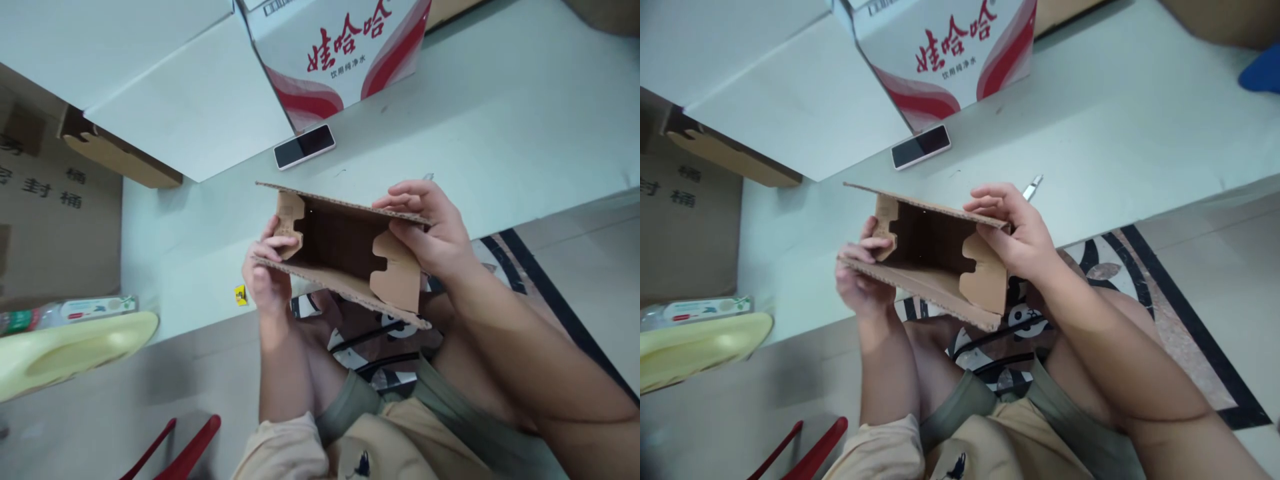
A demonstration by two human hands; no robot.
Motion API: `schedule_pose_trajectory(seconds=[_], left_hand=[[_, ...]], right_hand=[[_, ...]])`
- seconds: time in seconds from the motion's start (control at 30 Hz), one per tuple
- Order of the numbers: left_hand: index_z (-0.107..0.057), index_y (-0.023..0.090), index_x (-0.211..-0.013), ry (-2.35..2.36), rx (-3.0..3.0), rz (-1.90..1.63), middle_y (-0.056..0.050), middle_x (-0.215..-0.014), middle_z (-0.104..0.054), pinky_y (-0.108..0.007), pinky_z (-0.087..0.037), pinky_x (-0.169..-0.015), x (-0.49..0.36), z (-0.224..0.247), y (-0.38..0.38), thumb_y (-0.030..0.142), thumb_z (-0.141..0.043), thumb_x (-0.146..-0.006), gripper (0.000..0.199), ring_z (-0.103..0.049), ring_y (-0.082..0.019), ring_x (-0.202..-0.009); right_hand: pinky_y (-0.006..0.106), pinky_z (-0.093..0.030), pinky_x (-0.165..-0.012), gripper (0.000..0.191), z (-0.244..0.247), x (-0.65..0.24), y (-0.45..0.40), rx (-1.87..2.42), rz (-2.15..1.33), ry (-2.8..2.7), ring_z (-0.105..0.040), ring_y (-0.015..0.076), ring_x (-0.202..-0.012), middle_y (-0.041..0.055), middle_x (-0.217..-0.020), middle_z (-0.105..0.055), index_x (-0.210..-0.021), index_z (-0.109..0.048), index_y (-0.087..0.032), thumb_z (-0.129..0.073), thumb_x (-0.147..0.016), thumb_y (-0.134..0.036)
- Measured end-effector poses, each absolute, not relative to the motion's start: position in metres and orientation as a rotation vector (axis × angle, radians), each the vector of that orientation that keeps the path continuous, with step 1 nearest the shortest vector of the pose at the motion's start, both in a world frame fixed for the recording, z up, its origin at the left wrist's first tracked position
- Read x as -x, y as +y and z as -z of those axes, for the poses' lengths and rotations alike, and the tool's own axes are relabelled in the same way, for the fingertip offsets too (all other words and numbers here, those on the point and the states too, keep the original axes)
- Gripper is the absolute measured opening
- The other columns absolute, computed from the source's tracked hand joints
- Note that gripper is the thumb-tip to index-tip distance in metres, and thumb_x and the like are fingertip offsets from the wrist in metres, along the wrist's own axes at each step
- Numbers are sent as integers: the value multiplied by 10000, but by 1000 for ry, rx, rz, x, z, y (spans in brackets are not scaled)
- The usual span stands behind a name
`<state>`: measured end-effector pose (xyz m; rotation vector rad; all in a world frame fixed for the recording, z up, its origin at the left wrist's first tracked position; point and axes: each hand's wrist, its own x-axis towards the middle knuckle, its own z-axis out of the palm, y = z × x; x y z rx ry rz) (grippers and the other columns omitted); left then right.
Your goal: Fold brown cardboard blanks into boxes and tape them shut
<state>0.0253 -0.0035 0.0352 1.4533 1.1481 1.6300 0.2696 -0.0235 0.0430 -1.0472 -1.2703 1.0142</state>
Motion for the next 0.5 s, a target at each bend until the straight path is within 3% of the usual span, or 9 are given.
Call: schedule_pose_trajectory(seconds=[0.1,0.2,0.27,0.33,0.4,0.5], left_hand=[[-614,248,-887,1157,-1538,-1665,-49,-909,-733,-469,-416,-1171,-29,-19,1,699,-648,-823,457,-612,-270,-1291],[-584,265,-1233,1197,-1638,-1692,-83,-1229,-674,-444,-413,-1177,-29,-10,5,606,-688,-846,526,-560,-266,-1352],[-536,297,-1359,1214,-1727,-1692,-90,-1441,-560,-462,-379,-1205,-26,-9,7,583,-697,-849,607,-488,-286,-1424],[-595,304,-1346,1231,-1843,-1630,-77,-1518,-501,-485,-333,-1237,-25,-11,7,569,-657,-885,536,-430,-301,-1471],[-692,278,-1250,1291,-1925,-1540,-74,-1485,-543,-499,-325,-1243,-24,-14,7,562,-588,-930,441,-459,-299,-1449],[-755,247,-1154,1379,-1939,-1516,-83,-1397,-621,-507,-357,-1228,-22,-16,7,581,-546,-934,451,-531,-291,-1384]], right_hand=[[465,-543,-1005,237,-37,-267,-21,1058,-973,-1220,-685,262,-1104,39,-1109,-738,-1006,-674,-318,-616,-885,-512],[522,-507,-1033,456,-34,-267,-21,1058,-921,-1258,-653,318,-1161,71,-1135,-737,-887,-721,-289,-474,-873,-672],[549,-493,-1027,529,-34,-266,-22,1066,-894,-1279,-651,336,-1139,82,-1126,-742,-807,-730,-274,-420,-863,-699],[561,-489,-1022,447,-35,-265,-23,1100,-880,-1286,-654,339,-1108,74,-1109,-748,-754,-721,-272,-474,-849,-631],[562,-487,-1028,336,-35,-264,-24,1138,-881,-1302,-647,341,-1127,63,-1124,-745,-749,-713,-277,-529,-830,-546],[550,-490,-1051,350,-32,-266,-23,1132,-887,-1288,-629,337,-1197,64,-1199,-721,-891,-715,-287,-478,-849,-542]])
